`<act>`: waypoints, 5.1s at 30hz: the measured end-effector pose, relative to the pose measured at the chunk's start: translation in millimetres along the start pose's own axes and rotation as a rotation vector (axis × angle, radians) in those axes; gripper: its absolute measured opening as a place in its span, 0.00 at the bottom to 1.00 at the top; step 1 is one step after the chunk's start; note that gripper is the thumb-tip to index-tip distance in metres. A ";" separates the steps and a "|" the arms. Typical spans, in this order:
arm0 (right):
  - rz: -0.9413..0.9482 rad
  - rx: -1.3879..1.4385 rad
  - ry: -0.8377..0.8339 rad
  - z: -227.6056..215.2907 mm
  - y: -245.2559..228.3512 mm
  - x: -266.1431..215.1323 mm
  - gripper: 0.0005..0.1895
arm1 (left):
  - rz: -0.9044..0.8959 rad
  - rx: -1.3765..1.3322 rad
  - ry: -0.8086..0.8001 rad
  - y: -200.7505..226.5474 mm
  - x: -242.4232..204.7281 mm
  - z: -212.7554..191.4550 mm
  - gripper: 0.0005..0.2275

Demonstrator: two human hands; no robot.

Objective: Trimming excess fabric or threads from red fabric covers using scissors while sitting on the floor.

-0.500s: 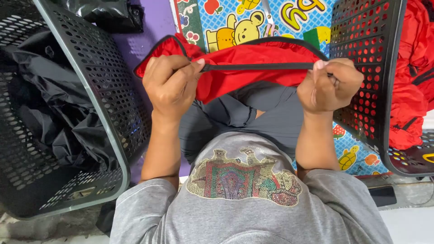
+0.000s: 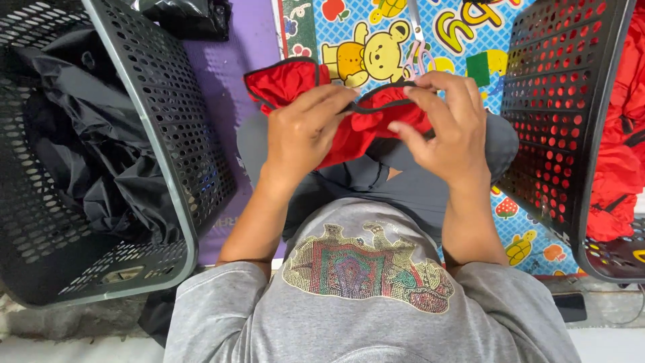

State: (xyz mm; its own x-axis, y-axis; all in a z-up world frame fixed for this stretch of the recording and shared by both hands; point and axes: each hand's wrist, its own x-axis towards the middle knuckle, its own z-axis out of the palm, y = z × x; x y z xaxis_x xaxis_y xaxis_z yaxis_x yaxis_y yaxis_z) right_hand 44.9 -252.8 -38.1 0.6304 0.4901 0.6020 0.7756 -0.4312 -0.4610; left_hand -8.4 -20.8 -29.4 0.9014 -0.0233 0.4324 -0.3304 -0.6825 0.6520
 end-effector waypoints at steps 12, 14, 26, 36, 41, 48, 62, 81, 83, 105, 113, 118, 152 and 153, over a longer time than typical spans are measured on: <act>-0.019 -0.004 0.026 17.8 5.3 -7.0 0.02 | -0.006 -0.492 -0.084 -7.2 0.8 -1.8 0.08; -0.036 -0.031 0.018 19.4 1.3 -1.4 0.02 | 0.008 -0.430 -0.077 -6.9 0.6 -0.5 0.09; -0.243 -0.172 0.097 14.0 1.4 0.3 0.11 | 0.263 0.200 0.350 -28.7 6.6 -0.6 0.07; -0.439 -0.170 0.348 25.4 22.6 -33.0 0.16 | 0.583 0.172 0.537 -27.0 16.7 -8.2 0.10; 0.017 0.052 0.183 13.8 2.6 -50.5 0.16 | 0.621 0.126 0.538 -30.5 14.8 -6.7 0.09; -0.406 -0.120 0.341 16.5 11.4 -24.1 0.16 | 0.623 0.075 0.529 -29.6 13.5 -5.2 0.10; 0.184 0.335 0.001 21.4 -2.9 -13.5 0.04 | -0.133 -0.564 -0.099 -16.1 -6.2 5.5 0.04; 0.355 0.392 -0.015 37.9 -24.7 4.8 0.08 | -0.398 -0.724 -0.239 -12.0 -6.1 30.3 0.04; 0.367 0.397 -0.002 44.0 -23.6 1.2 0.07 | -0.439 -0.771 -0.232 -17.8 -12.7 36.2 0.04; 0.454 0.601 -0.151 48.4 -0.3 0.6 0.10 | -0.655 -0.909 -0.207 -42.4 -35.1 60.3 0.05; 0.441 0.530 -0.177 53.0 10.4 5.6 0.04 | -0.654 -0.874 -0.260 -42.3 -28.8 58.1 0.04; 0.474 0.513 -0.139 59.9 14.2 2.8 0.03 | -0.697 -0.959 -0.239 -46.6 -30.9 66.0 0.04; 0.547 0.718 -0.358 60.3 28.6 -1.2 0.11 | -0.623 -0.895 -0.295 -61.9 -29.5 68.5 0.07; 0.497 0.662 -0.351 62.1 31.2 -3.1 0.09 | -0.608 -0.880 -0.299 -61.8 -28.7 67.6 0.07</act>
State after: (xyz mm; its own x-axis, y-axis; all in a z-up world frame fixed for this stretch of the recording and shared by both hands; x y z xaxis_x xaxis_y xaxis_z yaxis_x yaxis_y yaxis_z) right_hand 69.2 -220.7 -94.9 0.7884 0.6133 0.0486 0.2025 -0.1842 -0.9618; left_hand 5.1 -27.3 -124.2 0.9728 -0.1170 -0.1999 0.2131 0.1144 0.9703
